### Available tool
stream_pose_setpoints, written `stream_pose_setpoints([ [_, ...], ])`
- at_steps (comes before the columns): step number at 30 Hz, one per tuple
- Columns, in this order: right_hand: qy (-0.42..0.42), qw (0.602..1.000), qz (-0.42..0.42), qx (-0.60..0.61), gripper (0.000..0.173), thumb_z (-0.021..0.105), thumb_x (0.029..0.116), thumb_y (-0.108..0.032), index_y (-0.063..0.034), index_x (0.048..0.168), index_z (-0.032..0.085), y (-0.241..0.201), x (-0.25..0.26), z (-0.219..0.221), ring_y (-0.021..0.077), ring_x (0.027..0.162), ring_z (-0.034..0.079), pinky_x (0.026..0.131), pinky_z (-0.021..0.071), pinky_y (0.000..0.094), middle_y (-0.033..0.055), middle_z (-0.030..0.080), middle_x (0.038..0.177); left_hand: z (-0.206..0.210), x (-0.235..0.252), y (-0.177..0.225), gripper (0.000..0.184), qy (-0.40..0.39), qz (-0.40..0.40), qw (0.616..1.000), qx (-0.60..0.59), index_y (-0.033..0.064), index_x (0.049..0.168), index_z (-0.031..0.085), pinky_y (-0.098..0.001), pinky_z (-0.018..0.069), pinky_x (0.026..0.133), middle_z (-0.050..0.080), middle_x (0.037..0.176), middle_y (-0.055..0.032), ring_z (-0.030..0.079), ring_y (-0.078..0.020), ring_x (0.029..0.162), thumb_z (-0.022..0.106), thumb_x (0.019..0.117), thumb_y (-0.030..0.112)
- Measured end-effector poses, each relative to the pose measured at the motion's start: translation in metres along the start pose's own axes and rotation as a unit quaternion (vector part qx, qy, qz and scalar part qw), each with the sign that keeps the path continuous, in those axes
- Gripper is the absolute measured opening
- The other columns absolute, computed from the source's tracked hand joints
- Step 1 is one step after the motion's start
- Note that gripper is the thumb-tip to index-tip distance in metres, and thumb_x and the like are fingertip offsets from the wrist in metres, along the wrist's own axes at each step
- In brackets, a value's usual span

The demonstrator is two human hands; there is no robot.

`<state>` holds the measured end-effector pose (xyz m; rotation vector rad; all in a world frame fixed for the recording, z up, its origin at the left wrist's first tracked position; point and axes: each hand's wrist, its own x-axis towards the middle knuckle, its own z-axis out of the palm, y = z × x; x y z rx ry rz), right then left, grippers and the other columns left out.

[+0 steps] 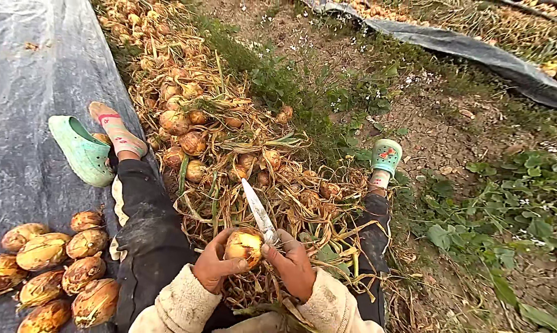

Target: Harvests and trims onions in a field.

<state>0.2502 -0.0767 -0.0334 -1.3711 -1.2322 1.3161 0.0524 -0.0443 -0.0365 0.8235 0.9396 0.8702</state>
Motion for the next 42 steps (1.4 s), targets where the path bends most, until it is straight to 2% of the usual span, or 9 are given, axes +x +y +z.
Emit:
stream_pose_setpoints([
  [10,-0.155,0.957,0.213,0.125,0.033,0.042,0.1089,-0.033,-0.0123,0.089,0.059,0.015,-0.013,0.019,0.0031,0.040,0.043,0.041,0.0397,0.0199,-0.0063,0.048,0.054,-0.024,-0.022,-0.018,0.097,0.198,0.088,0.939,0.266,0.0035,0.129,0.055,-0.0326,0.0620,0.084,0.072,0.112,-0.0072,0.072,-0.0148,0.099,0.090,0.0426,0.031],
  [13,-0.153,0.957,0.214,0.121,0.034,0.039,0.1097,-0.033,-0.0115,0.090,0.058,0.017,-0.017,0.017,0.0036,0.041,0.044,0.042,0.0404,0.0203,-0.0061,0.047,0.055,-0.051,-0.003,0.004,0.066,0.357,0.117,0.927,0.012,-0.0031,0.137,0.041,-0.0356,0.0601,0.080,0.060,0.118,-0.0204,0.068,-0.0227,0.097,0.071,0.0786,-0.005],
  [18,-0.070,0.939,0.296,0.162,0.039,0.031,0.1126,-0.037,-0.0074,0.101,0.054,0.023,-0.001,0.000,0.0083,0.042,0.048,0.043,0.0444,0.0222,-0.0018,0.047,0.056,-0.105,0.006,0.067,0.058,0.431,0.282,0.799,-0.309,0.0128,0.130,0.045,-0.0306,0.0587,0.076,0.064,0.104,-0.0032,0.069,-0.0140,0.088,0.022,0.1073,0.061],
  [21,-0.049,0.930,0.325,0.165,0.046,0.028,0.1116,-0.045,-0.0078,0.105,0.054,0.022,0.006,-0.001,0.0104,0.046,0.050,0.045,0.0464,0.0241,0.0004,0.050,0.061,-0.061,0.048,0.066,0.040,0.379,0.230,0.890,-0.109,0.0163,0.096,0.055,-0.0208,0.0549,0.057,0.065,0.069,0.0085,0.064,-0.0034,0.059,0.024,0.1133,0.035],
  [24,-0.031,0.927,0.327,0.180,0.048,0.027,0.1116,-0.046,-0.0063,0.116,0.054,0.026,0.004,-0.005,0.0120,0.049,0.052,0.049,0.0495,0.0262,0.0022,0.052,0.067,-0.021,0.111,0.052,0.012,0.201,0.225,0.909,0.287,-0.0025,0.107,0.066,-0.0325,0.0574,0.080,0.071,0.091,-0.0083,0.068,-0.0138,0.080,0.061,0.0972,0.002],
  [28,0.020,0.918,0.346,0.195,0.049,0.028,0.1117,-0.045,-0.0039,0.116,0.054,0.030,0.000,-0.012,0.0136,0.049,0.053,0.049,0.0493,0.0275,0.0042,0.053,0.066,0.010,0.208,0.065,0.035,0.005,0.084,0.726,0.683,0.0004,0.131,0.064,-0.0591,0.0425,0.110,0.061,0.138,-0.0211,0.056,-0.0392,0.132,0.064,0.0972,0.008],
  [35,-0.031,0.917,0.353,0.182,0.037,0.038,0.1114,-0.039,-0.0076,0.126,0.050,0.036,0.005,-0.014,0.0118,0.053,0.053,0.052,0.0504,0.0263,0.0023,0.052,0.072,0.011,0.237,0.059,0.078,0.020,-0.055,0.564,0.824,0.0105,0.144,0.057,-0.0718,0.0503,0.091,0.039,0.156,-0.0252,0.037,-0.0573,0.139,0.089,0.0722,0.008],
  [38,-0.096,0.922,0.347,0.144,0.032,0.043,0.1104,-0.037,-0.0088,0.122,0.050,0.037,0.009,-0.011,0.0106,0.053,0.053,0.053,0.0503,0.0261,0.0007,0.052,0.072,0.012,0.209,0.076,0.083,0.012,-0.001,0.612,0.791,0.0103,0.145,0.055,-0.0659,0.0513,0.095,0.042,0.153,-0.0238,0.045,-0.0505,0.135,0.092,0.0709,0.020],
  [42,-0.124,0.928,0.317,0.152,0.033,0.046,0.1089,-0.040,-0.0103,0.122,0.052,0.028,0.012,-0.009,0.0100,0.056,0.055,0.054,0.0509,0.0256,0.0006,0.054,0.077,0.021,0.131,0.081,0.080,0.031,0.180,0.837,0.516,0.0056,0.129,0.056,-0.0517,0.0571,0.088,0.066,0.119,-0.0154,0.068,-0.0296,0.104,0.093,0.0583,0.016],
])
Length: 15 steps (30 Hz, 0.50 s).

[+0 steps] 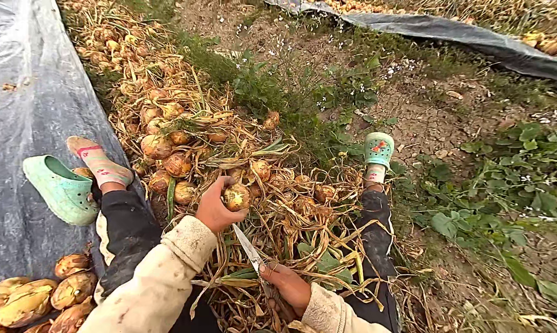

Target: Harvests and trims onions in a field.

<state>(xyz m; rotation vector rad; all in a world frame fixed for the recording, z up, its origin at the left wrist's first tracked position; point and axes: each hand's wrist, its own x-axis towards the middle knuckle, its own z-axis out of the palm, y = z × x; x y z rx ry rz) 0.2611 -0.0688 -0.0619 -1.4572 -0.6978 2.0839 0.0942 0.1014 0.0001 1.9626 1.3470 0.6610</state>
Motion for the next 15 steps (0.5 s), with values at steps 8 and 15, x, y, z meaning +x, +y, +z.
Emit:
stream_pose_setpoints([
  [8,0.062,0.962,-0.258,0.062,0.035,0.054,0.1022,-0.029,-0.0032,0.126,0.053,-0.033,-0.025,0.009,0.0035,0.060,0.058,0.057,0.0533,0.0204,-0.0022,0.062,0.082,0.033,-0.112,-0.005,0.087,0.018,-0.016,0.889,-0.457,0.0106,0.119,0.058,-0.0330,0.0637,0.077,0.073,0.103,-0.0044,0.074,-0.0159,0.090,0.099,0.0465,0.037],
  [15,0.087,0.977,-0.194,-0.009,0.039,0.060,0.0995,-0.032,-0.0029,0.126,0.058,-0.008,-0.025,0.014,0.0038,0.056,0.052,0.051,0.0468,0.0221,-0.0008,0.061,0.082,0.031,-0.127,-0.010,0.075,-0.092,0.058,0.994,-0.025,0.0004,0.131,0.064,-0.0433,0.0563,0.097,0.068,0.126,-0.0161,0.068,-0.0254,0.113,0.085,0.0610,0.020],
])
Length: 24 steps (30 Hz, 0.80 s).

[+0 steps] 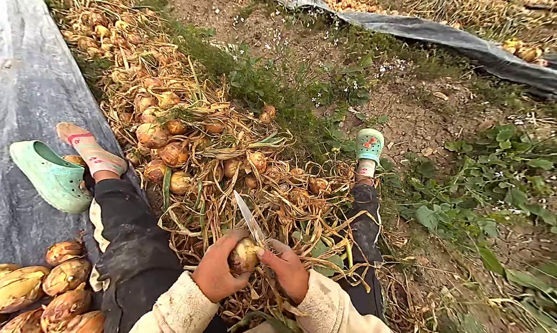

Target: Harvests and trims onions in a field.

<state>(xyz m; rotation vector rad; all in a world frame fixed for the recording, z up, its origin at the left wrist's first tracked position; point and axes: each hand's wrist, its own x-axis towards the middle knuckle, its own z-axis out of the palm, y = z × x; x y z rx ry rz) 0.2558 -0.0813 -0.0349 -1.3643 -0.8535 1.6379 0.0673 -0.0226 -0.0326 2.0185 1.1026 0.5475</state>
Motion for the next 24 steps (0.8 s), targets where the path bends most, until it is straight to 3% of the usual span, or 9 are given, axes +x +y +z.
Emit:
stream_pose_setpoints([
  [9,-0.048,0.983,0.174,-0.043,0.038,0.041,0.1108,-0.039,-0.0055,0.107,0.058,0.025,0.010,0.002,0.0078,0.045,0.046,0.047,0.0431,0.0234,-0.0030,0.045,0.058,0.043,-0.007,-0.011,0.073,0.014,-0.049,0.986,0.159,-0.0108,0.131,0.059,-0.0539,0.0487,0.106,0.058,0.137,-0.0317,0.059,-0.0485,0.124,0.085,0.0666,0.011],
  [13,-0.086,0.976,0.187,-0.072,0.046,0.033,0.1117,-0.042,-0.0068,0.095,0.057,0.014,-0.009,0.015,0.0083,0.045,0.045,0.047,0.0427,0.0247,-0.0024,0.045,0.058,0.000,0.006,-0.055,0.073,0.130,-0.254,0.957,0.056,-0.0101,0.138,0.051,-0.0574,0.0445,0.106,0.059,0.130,-0.0312,0.059,-0.0439,0.122,0.084,0.0760,0.011],
  [15,-0.045,0.982,0.178,-0.051,0.046,0.031,0.1120,-0.042,-0.0058,0.098,0.057,0.016,-0.006,0.006,0.0091,0.046,0.046,0.048,0.0437,0.0256,-0.0020,0.045,0.058,-0.044,0.002,-0.074,0.064,0.325,-0.287,0.890,-0.140,-0.0069,0.138,0.049,-0.0459,0.0529,0.095,0.063,0.120,-0.0266,0.065,-0.0309,0.107,0.079,0.0823,0.000],
  [16,-0.018,0.983,0.180,-0.033,0.048,0.029,0.1123,-0.042,-0.0049,0.100,0.056,0.018,-0.002,-0.002,0.0096,0.046,0.047,0.049,0.0451,0.0257,-0.0015,0.046,0.058,-0.065,-0.004,-0.076,0.046,0.425,-0.248,0.828,-0.270,-0.0023,0.136,0.047,-0.0348,0.0574,0.085,0.061,0.114,-0.0171,0.066,-0.0200,0.097,0.064,0.0932,-0.003],
  [18,0.033,0.982,0.186,0.008,0.049,0.025,0.1126,-0.041,-0.0043,0.100,0.055,0.020,0.006,-0.016,0.0100,0.046,0.049,0.048,0.0468,0.0250,-0.0007,0.047,0.059,-0.110,-0.012,-0.081,0.025,0.559,-0.084,0.656,-0.500,0.0114,0.127,0.046,-0.0328,0.0614,0.079,0.066,0.108,-0.0053,0.070,-0.0164,0.093,0.032,0.1112,0.024],
  [19,0.054,0.981,0.185,0.032,0.049,0.025,0.1127,-0.040,-0.0032,0.103,0.056,0.022,0.010,-0.020,0.0105,0.047,0.051,0.048,0.0481,0.0251,0.0003,0.050,0.060,-0.127,-0.014,-0.080,0.042,0.584,-0.036,0.596,-0.550,0.0136,0.133,0.043,-0.0325,0.0600,0.084,0.066,0.112,-0.0046,0.070,-0.0162,0.097,0.027,0.1115,0.045],
  [20,0.074,0.978,0.189,0.056,0.047,0.027,0.1129,-0.039,-0.0025,0.108,0.056,0.023,0.012,-0.022,0.0114,0.049,0.053,0.049,0.0495,0.0255,0.0017,0.052,0.063,-0.135,-0.011,-0.076,0.055,0.588,-0.030,0.585,-0.557,0.0128,0.140,0.039,-0.0309,0.0572,0.088,0.064,0.117,-0.0043,0.068,-0.0148,0.102,0.023,0.1094,0.056],
  [22,0.124,0.967,0.195,0.109,0.042,0.033,0.1129,-0.035,-0.0009,0.119,0.056,0.016,0.015,-0.023,0.0142,0.052,0.055,0.051,0.0515,0.0274,0.0052,0.054,0.070,-0.114,0.018,-0.066,0.045,0.546,-0.102,0.695,-0.457,0.0107,0.136,0.040,-0.0272,0.0564,0.082,0.063,0.107,0.0009,0.068,-0.0092,0.090,0.021,0.1124,0.044],
  [24,0.163,0.959,0.183,0.145,0.034,0.038,0.1123,-0.030,-0.0014,0.118,0.056,0.011,0.018,-0.024,0.0145,0.051,0.056,0.049,0.0516,0.0272,0.0061,0.055,0.069,-0.065,0.050,-0.065,0.027,0.399,-0.123,0.872,-0.256,-0.0026,0.129,0.048,-0.0330,0.0588,0.084,0.066,0.104,-0.0071,0.069,-0.0144,0.090,0.047,0.1052,0.010],
])
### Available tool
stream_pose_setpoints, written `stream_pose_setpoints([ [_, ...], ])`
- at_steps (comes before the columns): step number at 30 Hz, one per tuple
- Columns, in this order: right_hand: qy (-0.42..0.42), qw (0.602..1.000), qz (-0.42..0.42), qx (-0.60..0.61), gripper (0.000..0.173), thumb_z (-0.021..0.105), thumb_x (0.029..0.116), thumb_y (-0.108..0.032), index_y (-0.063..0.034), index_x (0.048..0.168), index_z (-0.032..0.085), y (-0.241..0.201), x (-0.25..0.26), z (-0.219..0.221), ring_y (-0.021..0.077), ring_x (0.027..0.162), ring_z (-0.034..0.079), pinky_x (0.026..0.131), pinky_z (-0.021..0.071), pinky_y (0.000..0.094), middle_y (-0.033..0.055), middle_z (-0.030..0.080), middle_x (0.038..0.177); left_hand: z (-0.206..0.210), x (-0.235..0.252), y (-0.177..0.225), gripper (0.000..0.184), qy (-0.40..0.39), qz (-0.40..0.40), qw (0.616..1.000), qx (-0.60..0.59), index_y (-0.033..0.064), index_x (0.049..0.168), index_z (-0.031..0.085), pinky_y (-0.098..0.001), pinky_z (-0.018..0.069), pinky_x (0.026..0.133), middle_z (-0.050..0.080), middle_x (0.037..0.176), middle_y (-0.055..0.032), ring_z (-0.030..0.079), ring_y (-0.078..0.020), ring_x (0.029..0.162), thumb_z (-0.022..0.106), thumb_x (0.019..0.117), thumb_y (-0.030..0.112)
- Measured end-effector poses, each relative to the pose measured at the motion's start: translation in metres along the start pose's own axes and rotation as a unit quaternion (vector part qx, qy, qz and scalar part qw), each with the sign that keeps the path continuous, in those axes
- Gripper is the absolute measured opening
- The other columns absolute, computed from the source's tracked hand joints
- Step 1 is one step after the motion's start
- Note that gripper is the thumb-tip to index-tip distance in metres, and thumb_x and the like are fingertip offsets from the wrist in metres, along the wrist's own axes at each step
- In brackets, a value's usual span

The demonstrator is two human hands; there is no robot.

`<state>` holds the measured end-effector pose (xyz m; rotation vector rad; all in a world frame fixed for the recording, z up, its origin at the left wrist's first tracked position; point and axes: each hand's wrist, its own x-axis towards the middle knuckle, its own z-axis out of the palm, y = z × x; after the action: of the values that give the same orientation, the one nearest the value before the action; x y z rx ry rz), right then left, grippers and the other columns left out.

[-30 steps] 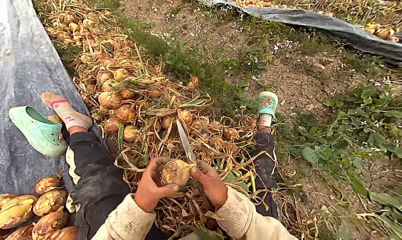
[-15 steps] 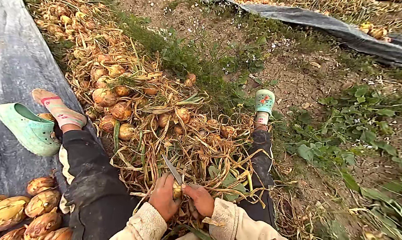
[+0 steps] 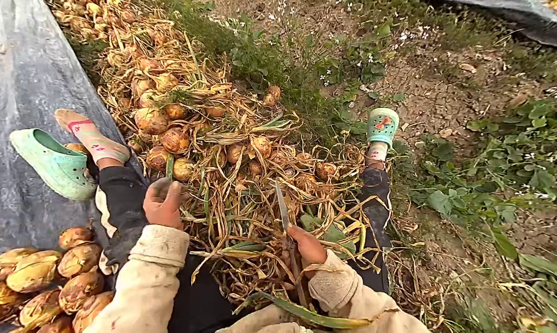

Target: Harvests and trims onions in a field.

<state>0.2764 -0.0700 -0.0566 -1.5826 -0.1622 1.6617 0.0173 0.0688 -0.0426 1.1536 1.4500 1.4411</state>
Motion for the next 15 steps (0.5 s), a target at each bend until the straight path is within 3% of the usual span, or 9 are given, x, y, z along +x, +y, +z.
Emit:
stream_pose_setpoints([
  [1,0.010,1.000,-0.005,0.014,0.032,0.039,0.1120,-0.029,-0.0018,0.117,0.055,-0.003,-0.001,-0.001,0.0148,0.051,0.057,0.049,0.0517,0.0273,0.0065,0.056,0.068,0.025,-0.005,-0.011,0.036,-0.110,0.024,0.987,0.118,-0.0085,0.129,0.054,-0.0428,0.0554,0.093,0.068,0.114,-0.0177,0.068,-0.0249,0.102,0.063,0.0962,0.004],
  [2,0.023,0.999,-0.010,0.030,0.031,0.041,0.1117,-0.027,-0.0013,0.120,0.056,-0.008,-0.003,-0.003,0.0156,0.052,0.057,0.049,0.0519,0.0278,0.0075,0.056,0.069,0.050,-0.007,-0.020,0.049,-0.221,0.034,0.948,0.225,-0.0073,0.131,0.058,-0.0528,0.0494,0.102,0.064,0.128,-0.0233,0.063,-0.0351,0.118,0.077,0.0894,0.009],
  [4,0.049,0.996,-0.030,0.067,0.028,0.041,0.1114,-0.025,-0.0014,0.118,0.054,-0.017,-0.006,-0.009,0.0155,0.052,0.058,0.049,0.0518,0.0270,0.0086,0.056,0.070,0.098,-0.016,-0.042,0.080,-0.379,0.047,0.833,0.400,0.0086,0.145,0.055,-0.0627,0.0336,0.115,0.046,0.154,-0.0196,0.040,-0.0402,0.145,0.089,0.0790,0.038],
  [6,0.073,0.989,-0.057,0.115,0.025,0.042,0.1109,-0.024,-0.0019,0.117,0.054,-0.027,-0.006,-0.017,0.0162,0.053,0.058,0.049,0.0520,0.0276,0.0088,0.055,0.070,0.133,-0.039,-0.064,0.103,-0.427,0.038,0.747,0.509,0.0223,0.156,0.043,-0.0773,0.0119,0.116,0.025,0.168,-0.0166,0.011,-0.0444,0.156,0.090,0.0704,0.055],
  [8,0.086,0.984,-0.088,0.129,0.025,0.043,0.1106,-0.024,-0.0021,0.118,0.054,-0.035,-0.004,-0.025,0.0169,0.054,0.059,0.051,0.0533,0.0292,0.0090,0.057,0.071,0.149,-0.065,-0.073,0.098,-0.441,0.023,0.696,0.567,0.0214,0.159,0.038,-0.0834,0.0067,0.111,0.013,0.170,-0.0207,0.001,-0.0483,0.156,0.084,0.0781,0.053],
  [10,0.076,0.984,-0.115,0.113,0.026,0.042,0.1109,-0.025,-0.0037,0.122,0.053,-0.041,0.001,-0.029,0.0172,0.057,0.060,0.053,0.0544,0.0310,0.0085,0.058,0.075,0.146,-0.089,-0.082,0.073,-0.461,0.020,0.667,0.585,0.0176,0.155,0.045,-0.0812,0.0137,0.111,0.017,0.168,-0.0244,0.008,-0.0494,0.155,0.075,0.0916,0.040],
  [12,0.060,0.986,-0.131,0.089,0.026,0.043,0.1104,-0.030,-0.0078,0.121,0.052,-0.045,0.004,-0.023,0.0149,0.056,0.060,0.051,0.0539,0.0291,0.0063,0.059,0.075,0.130,-0.108,-0.089,0.056,-0.496,0.023,0.641,0.585,0.0143,0.153,0.047,-0.0757,0.0218,0.112,0.036,0.161,-0.0225,0.020,-0.0475,0.153,0.061,0.1001,0.024],
  [14,0.031,0.989,-0.132,0.059,0.029,0.045,0.1095,-0.035,-0.0125,0.126,0.050,-0.048,0.006,-0.012,0.0115,0.057,0.059,0.052,0.0534,0.0262,0.0038,0.058,0.078,0.117,-0.121,-0.075,0.046,-0.538,-0.020,0.644,0.543,0.0045,0.150,0.049,-0.0661,0.0313,0.113,0.050,0.151,-0.0237,0.033,-0.0480,0.147,0.049,0.1049,0.013],
  [15,0.017,0.991,-0.129,0.042,0.031,0.045,0.1092,-0.037,-0.0141,0.129,0.049,-0.048,0.008,-0.005,0.0105,0.059,0.059,0.053,0.0529,0.0255,0.0031,0.058,0.080,0.114,-0.128,-0.065,0.043,-0.550,-0.073,0.660,0.506,-0.0021,0.148,0.048,-0.0617,0.0320,0.115,0.052,0.148,-0.0270,0.036,-0.0489,0.145,0.044,0.1075,0.011],
])
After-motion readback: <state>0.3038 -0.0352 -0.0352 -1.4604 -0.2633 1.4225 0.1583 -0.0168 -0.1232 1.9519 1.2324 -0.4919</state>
